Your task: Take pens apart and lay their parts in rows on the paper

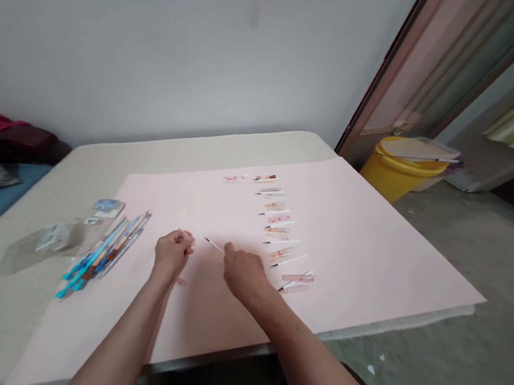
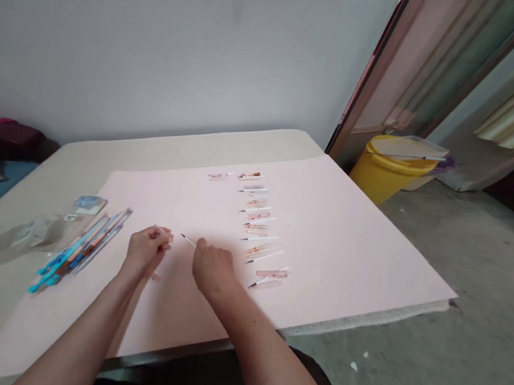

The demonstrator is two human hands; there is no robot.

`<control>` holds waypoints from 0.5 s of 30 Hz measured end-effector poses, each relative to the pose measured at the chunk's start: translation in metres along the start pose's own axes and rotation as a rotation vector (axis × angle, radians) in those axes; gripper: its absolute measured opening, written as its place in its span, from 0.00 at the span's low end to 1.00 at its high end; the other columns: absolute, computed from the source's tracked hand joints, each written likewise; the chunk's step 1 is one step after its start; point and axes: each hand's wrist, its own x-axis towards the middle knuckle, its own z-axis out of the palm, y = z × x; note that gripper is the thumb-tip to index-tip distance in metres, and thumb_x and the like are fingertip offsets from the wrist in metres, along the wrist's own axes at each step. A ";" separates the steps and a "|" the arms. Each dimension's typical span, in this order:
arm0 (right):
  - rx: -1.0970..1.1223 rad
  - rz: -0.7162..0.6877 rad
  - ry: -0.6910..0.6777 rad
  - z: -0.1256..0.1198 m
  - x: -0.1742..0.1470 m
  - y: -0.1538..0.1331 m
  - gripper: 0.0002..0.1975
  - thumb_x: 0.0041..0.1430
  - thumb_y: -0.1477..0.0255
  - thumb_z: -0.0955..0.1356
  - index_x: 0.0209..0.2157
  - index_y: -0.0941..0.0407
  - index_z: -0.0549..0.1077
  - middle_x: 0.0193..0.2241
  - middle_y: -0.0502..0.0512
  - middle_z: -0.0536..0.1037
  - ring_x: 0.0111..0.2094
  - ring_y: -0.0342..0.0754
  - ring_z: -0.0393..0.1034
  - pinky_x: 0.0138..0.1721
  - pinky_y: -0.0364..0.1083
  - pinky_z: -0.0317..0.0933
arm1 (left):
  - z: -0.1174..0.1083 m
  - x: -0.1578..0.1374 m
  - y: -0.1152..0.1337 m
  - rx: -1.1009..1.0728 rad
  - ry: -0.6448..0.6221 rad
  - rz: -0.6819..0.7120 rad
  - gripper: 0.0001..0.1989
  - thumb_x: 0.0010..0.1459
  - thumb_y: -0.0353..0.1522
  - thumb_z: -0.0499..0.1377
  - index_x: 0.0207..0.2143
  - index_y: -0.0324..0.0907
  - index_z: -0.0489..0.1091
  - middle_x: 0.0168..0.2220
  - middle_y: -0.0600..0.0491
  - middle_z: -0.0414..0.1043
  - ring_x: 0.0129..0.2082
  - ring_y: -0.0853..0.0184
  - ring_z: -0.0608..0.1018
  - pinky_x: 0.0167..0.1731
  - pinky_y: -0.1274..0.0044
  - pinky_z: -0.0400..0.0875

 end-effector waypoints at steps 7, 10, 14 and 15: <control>0.043 -0.051 0.112 -0.013 -0.005 -0.006 0.11 0.65 0.71 0.54 0.41 0.54 0.64 0.30 0.54 0.76 0.30 0.48 0.71 0.28 0.44 0.53 | -0.016 0.000 0.024 -0.699 -0.067 -0.211 0.07 0.44 0.25 0.64 0.24 0.34 0.67 0.25 0.50 0.72 0.17 0.80 0.66 0.17 0.88 0.62; 0.029 -0.071 0.118 -0.014 -0.007 -0.008 0.11 0.65 0.70 0.54 0.40 0.54 0.65 0.30 0.54 0.76 0.30 0.48 0.71 0.27 0.44 0.50 | -0.019 0.001 0.025 -0.828 -0.099 -0.298 0.04 0.47 0.23 0.62 0.25 0.33 0.68 0.28 0.49 0.72 0.18 0.81 0.66 0.17 0.89 0.64; 0.025 -0.076 0.130 -0.013 -0.006 -0.010 0.10 0.65 0.70 0.54 0.39 0.54 0.64 0.30 0.53 0.76 0.29 0.47 0.71 0.25 0.44 0.48 | -0.020 0.000 0.023 -0.895 -0.110 -0.325 0.02 0.49 0.22 0.60 0.26 0.33 0.69 0.29 0.49 0.72 0.18 0.81 0.66 0.17 0.89 0.64; 0.025 -0.074 0.126 -0.012 -0.006 -0.010 0.10 0.65 0.70 0.54 0.39 0.54 0.64 0.30 0.53 0.76 0.29 0.47 0.71 0.26 0.44 0.49 | -0.020 0.000 0.023 -0.900 -0.117 -0.325 0.02 0.49 0.22 0.60 0.26 0.33 0.69 0.29 0.49 0.72 0.17 0.81 0.66 0.16 0.89 0.64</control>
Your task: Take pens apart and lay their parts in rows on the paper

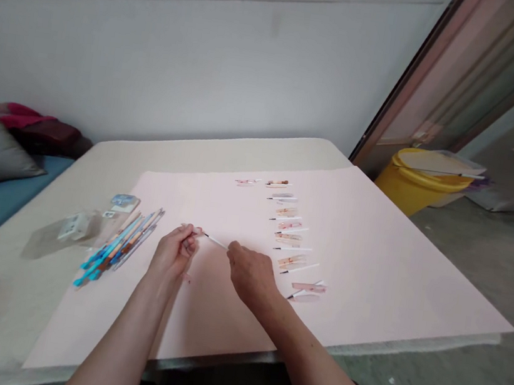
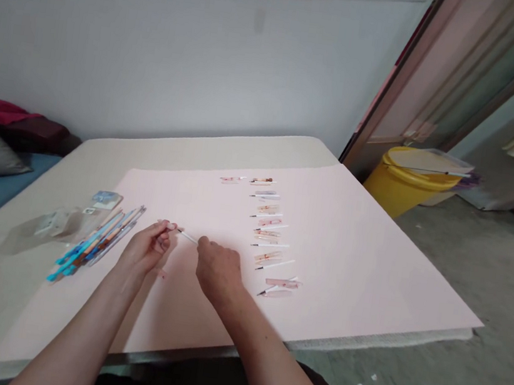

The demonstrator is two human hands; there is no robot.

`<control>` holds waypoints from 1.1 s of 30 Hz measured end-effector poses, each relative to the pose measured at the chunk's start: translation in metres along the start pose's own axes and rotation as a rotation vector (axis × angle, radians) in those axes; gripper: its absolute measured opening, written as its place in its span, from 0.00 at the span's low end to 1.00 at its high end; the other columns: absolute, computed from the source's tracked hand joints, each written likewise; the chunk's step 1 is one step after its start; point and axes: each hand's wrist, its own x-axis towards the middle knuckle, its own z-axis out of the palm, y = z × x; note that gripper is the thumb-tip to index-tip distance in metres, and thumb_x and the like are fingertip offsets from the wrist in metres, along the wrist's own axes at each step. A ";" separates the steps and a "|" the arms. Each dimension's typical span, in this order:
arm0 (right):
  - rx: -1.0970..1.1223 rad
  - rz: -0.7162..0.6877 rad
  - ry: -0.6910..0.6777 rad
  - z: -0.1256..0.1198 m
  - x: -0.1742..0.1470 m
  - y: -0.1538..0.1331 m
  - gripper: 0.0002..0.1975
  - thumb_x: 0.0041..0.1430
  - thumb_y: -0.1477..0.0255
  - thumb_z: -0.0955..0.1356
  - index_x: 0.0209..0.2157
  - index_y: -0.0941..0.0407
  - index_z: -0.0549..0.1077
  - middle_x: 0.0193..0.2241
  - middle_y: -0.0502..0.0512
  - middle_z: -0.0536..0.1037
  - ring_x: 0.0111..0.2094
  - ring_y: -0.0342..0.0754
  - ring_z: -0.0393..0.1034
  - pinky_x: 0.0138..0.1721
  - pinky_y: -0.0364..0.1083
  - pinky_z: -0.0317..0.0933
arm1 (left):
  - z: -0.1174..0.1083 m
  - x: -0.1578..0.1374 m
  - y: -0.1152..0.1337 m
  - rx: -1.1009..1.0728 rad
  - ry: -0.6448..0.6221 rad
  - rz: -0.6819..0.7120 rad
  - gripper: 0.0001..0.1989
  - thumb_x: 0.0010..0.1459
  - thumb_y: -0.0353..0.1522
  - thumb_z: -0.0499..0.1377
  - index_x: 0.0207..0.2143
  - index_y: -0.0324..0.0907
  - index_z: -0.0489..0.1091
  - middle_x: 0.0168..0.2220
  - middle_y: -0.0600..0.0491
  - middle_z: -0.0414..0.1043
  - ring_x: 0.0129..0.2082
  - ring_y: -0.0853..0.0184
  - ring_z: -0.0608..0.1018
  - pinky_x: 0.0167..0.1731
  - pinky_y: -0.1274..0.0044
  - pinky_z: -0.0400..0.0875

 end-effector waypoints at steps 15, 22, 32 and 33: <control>0.033 0.027 0.032 0.002 0.001 -0.002 0.09 0.65 0.72 0.55 0.39 0.54 0.64 0.29 0.52 0.77 0.29 0.48 0.72 0.26 0.44 0.48 | 0.024 -0.017 -0.005 0.035 -0.026 0.063 0.06 0.47 0.27 0.64 0.28 0.34 0.70 0.29 0.50 0.73 0.18 0.81 0.66 0.17 0.89 0.64; 0.031 0.040 0.036 0.004 0.001 -0.004 0.09 0.66 0.69 0.54 0.39 0.54 0.63 0.29 0.53 0.77 0.30 0.47 0.72 0.25 0.44 0.46 | 0.033 -0.026 -0.003 0.091 -0.013 0.121 0.11 0.42 0.28 0.66 0.31 0.34 0.72 0.26 0.52 0.72 0.16 0.81 0.66 0.16 0.87 0.63; 0.115 0.078 0.102 0.015 0.004 -0.006 0.09 0.66 0.68 0.55 0.38 0.54 0.63 0.25 0.48 0.76 0.26 0.45 0.70 0.24 0.44 0.42 | 0.042 -0.036 -0.017 0.233 -0.080 0.137 0.14 0.44 0.34 0.66 0.33 0.35 0.73 0.27 0.52 0.72 0.18 0.79 0.65 0.19 0.83 0.59; 0.125 0.081 0.106 0.015 0.004 -0.005 0.09 0.66 0.68 0.55 0.38 0.54 0.63 0.25 0.48 0.76 0.25 0.45 0.70 0.24 0.43 0.42 | 0.043 -0.037 -0.018 0.240 -0.083 0.134 0.14 0.44 0.34 0.66 0.33 0.35 0.73 0.27 0.52 0.71 0.18 0.79 0.65 0.19 0.83 0.59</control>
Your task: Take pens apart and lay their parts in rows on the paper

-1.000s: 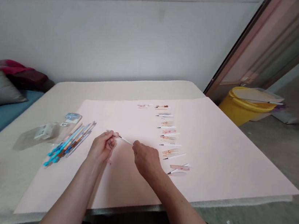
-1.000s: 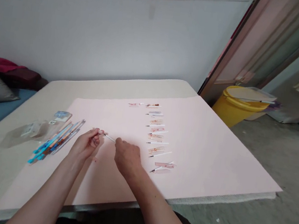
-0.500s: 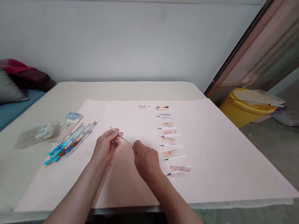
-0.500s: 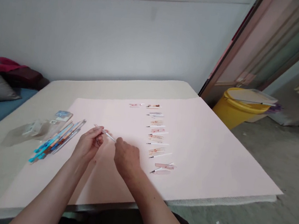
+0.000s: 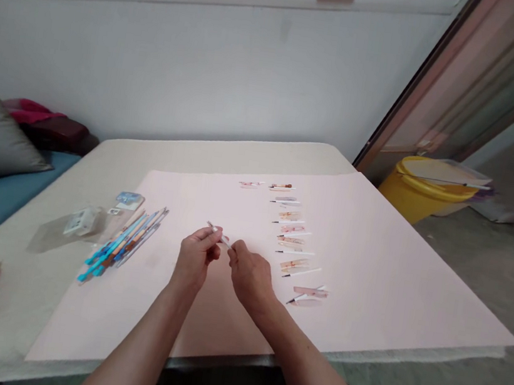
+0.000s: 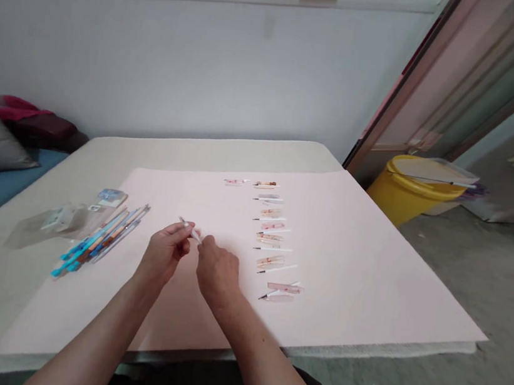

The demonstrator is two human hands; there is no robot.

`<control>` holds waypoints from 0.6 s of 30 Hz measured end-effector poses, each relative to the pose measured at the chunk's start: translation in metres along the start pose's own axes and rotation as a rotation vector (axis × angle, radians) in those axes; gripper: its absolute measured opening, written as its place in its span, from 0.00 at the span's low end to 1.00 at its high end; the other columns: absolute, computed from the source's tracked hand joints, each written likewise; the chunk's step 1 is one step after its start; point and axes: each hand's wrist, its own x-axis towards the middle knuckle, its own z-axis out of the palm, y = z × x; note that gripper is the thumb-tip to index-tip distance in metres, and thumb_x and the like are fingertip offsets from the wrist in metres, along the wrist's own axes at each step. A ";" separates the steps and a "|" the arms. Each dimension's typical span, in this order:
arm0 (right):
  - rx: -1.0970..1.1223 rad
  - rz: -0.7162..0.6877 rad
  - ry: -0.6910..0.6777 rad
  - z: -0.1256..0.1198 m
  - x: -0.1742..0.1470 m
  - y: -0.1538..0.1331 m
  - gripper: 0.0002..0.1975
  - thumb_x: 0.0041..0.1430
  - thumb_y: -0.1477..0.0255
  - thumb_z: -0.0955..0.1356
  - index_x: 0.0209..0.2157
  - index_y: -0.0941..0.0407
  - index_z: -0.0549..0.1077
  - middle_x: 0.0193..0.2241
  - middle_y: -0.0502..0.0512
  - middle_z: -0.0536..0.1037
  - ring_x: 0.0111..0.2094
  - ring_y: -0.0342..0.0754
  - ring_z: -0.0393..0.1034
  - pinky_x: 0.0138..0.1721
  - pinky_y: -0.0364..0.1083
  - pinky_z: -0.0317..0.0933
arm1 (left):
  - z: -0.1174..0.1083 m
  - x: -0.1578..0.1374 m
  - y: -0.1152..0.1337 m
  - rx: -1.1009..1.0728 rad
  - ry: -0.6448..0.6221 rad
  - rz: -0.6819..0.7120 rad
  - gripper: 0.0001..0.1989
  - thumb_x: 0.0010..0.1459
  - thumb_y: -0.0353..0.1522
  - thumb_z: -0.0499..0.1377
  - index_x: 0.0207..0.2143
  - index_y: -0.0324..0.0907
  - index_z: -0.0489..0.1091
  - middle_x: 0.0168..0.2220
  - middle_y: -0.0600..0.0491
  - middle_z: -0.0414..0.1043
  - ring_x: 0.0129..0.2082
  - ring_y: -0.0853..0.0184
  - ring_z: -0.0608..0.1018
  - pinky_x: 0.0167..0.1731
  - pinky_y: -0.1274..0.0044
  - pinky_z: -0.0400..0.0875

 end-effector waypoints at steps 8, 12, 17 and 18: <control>0.046 -0.069 0.031 -0.010 0.003 0.012 0.10 0.64 0.71 0.58 0.31 0.53 0.67 0.28 0.46 0.76 0.26 0.41 0.66 0.25 0.41 0.44 | -0.005 0.003 0.006 0.036 0.036 0.033 0.17 0.44 0.35 0.65 0.37 0.34 0.73 0.23 0.54 0.68 0.18 0.78 0.64 0.19 0.82 0.57; 0.004 -0.043 0.048 -0.009 0.002 0.010 0.08 0.63 0.70 0.59 0.33 0.53 0.68 0.28 0.47 0.76 0.26 0.42 0.67 0.24 0.43 0.40 | -0.007 0.004 0.007 0.010 0.052 0.051 0.19 0.44 0.36 0.65 0.38 0.34 0.72 0.25 0.53 0.70 0.18 0.79 0.64 0.20 0.82 0.57; -0.031 -0.016 0.042 -0.003 0.001 0.001 0.08 0.64 0.69 0.58 0.34 0.54 0.66 0.26 0.49 0.77 0.25 0.44 0.68 0.23 0.44 0.38 | -0.002 -0.001 0.001 0.017 0.016 0.034 0.19 0.45 0.35 0.64 0.39 0.33 0.72 0.27 0.50 0.71 0.18 0.78 0.64 0.21 0.82 0.58; -0.034 -0.007 0.043 -0.002 0.002 0.000 0.08 0.64 0.69 0.58 0.34 0.54 0.66 0.25 0.49 0.76 0.25 0.44 0.68 0.23 0.44 0.37 | 0.000 -0.002 0.001 0.017 -0.004 0.020 0.19 0.46 0.35 0.64 0.39 0.33 0.72 0.28 0.49 0.72 0.18 0.78 0.64 0.21 0.82 0.58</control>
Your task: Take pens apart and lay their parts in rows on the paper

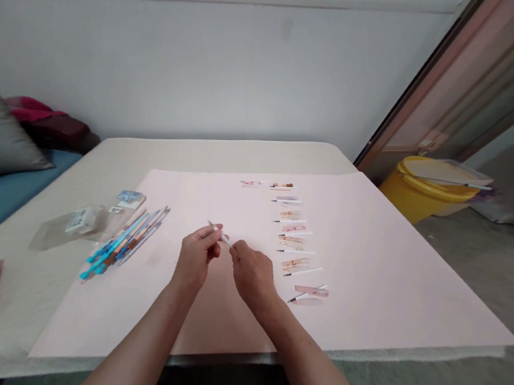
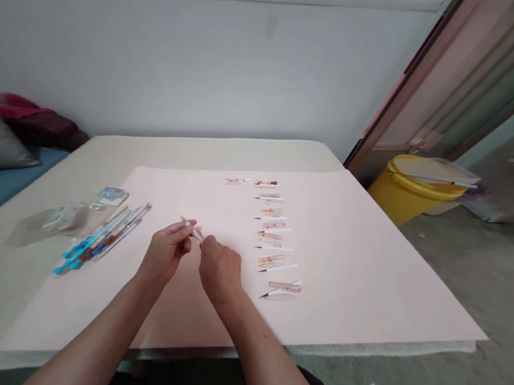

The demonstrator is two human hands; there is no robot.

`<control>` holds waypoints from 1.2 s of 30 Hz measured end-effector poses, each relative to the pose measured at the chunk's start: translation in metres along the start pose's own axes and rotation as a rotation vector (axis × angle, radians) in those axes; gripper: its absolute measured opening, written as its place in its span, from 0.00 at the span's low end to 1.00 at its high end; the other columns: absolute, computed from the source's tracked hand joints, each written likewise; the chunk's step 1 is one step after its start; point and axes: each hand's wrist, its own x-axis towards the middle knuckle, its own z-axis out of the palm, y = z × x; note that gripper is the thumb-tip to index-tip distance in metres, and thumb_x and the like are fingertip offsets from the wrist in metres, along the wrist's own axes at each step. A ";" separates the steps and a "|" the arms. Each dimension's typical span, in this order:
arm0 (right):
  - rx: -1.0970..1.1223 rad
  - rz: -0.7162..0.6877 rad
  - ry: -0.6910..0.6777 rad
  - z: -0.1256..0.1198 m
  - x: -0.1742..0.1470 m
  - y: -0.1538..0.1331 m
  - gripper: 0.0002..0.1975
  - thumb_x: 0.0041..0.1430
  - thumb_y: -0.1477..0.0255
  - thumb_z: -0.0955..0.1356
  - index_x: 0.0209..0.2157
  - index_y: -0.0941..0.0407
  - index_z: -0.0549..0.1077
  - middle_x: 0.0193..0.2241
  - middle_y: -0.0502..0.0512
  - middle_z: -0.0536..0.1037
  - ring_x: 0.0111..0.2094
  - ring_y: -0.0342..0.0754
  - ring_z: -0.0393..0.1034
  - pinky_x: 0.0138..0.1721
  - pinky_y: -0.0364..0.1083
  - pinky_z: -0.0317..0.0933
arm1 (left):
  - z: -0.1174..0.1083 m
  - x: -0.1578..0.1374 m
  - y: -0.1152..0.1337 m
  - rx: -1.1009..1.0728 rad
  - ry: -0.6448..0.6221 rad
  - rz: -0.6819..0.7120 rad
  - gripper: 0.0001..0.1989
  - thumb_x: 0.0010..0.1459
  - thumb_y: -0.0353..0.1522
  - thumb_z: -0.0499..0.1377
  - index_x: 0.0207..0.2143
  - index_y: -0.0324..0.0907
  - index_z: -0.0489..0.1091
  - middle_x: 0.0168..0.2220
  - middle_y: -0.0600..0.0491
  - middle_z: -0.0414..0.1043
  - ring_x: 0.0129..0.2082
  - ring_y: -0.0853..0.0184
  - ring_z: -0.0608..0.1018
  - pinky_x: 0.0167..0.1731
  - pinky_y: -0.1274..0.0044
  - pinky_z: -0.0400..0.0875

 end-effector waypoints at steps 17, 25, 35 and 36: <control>-0.031 -0.077 0.006 -0.005 0.002 0.013 0.08 0.63 0.71 0.59 0.34 0.52 0.68 0.29 0.47 0.76 0.28 0.42 0.68 0.24 0.43 0.40 | -0.006 0.006 0.001 -0.134 -0.002 -0.044 0.18 0.48 0.33 0.64 0.42 0.34 0.71 0.29 0.53 0.68 0.23 0.78 0.67 0.23 0.85 0.62; -0.065 -0.042 -0.036 -0.003 0.001 0.002 0.08 0.64 0.69 0.58 0.35 0.54 0.67 0.29 0.50 0.77 0.27 0.45 0.70 0.23 0.44 0.40 | -0.003 0.004 -0.006 -0.124 0.041 -0.035 0.12 0.46 0.34 0.65 0.31 0.36 0.70 0.29 0.51 0.70 0.25 0.76 0.70 0.25 0.84 0.64; -0.162 0.047 -0.133 -0.018 0.004 0.029 0.08 0.62 0.75 0.57 0.36 0.55 0.67 0.25 0.54 0.76 0.28 0.50 0.72 0.25 0.43 0.48 | -0.031 0.034 -0.019 0.410 0.170 0.235 0.10 0.45 0.35 0.63 0.28 0.39 0.68 0.25 0.55 0.71 0.27 0.71 0.72 0.28 0.80 0.63; -0.160 0.063 -0.118 -0.019 0.004 0.031 0.09 0.62 0.74 0.57 0.36 0.55 0.67 0.25 0.54 0.75 0.28 0.50 0.72 0.25 0.43 0.49 | -0.032 0.034 -0.022 0.519 0.179 0.258 0.09 0.45 0.35 0.62 0.27 0.39 0.69 0.24 0.55 0.70 0.26 0.71 0.72 0.27 0.80 0.63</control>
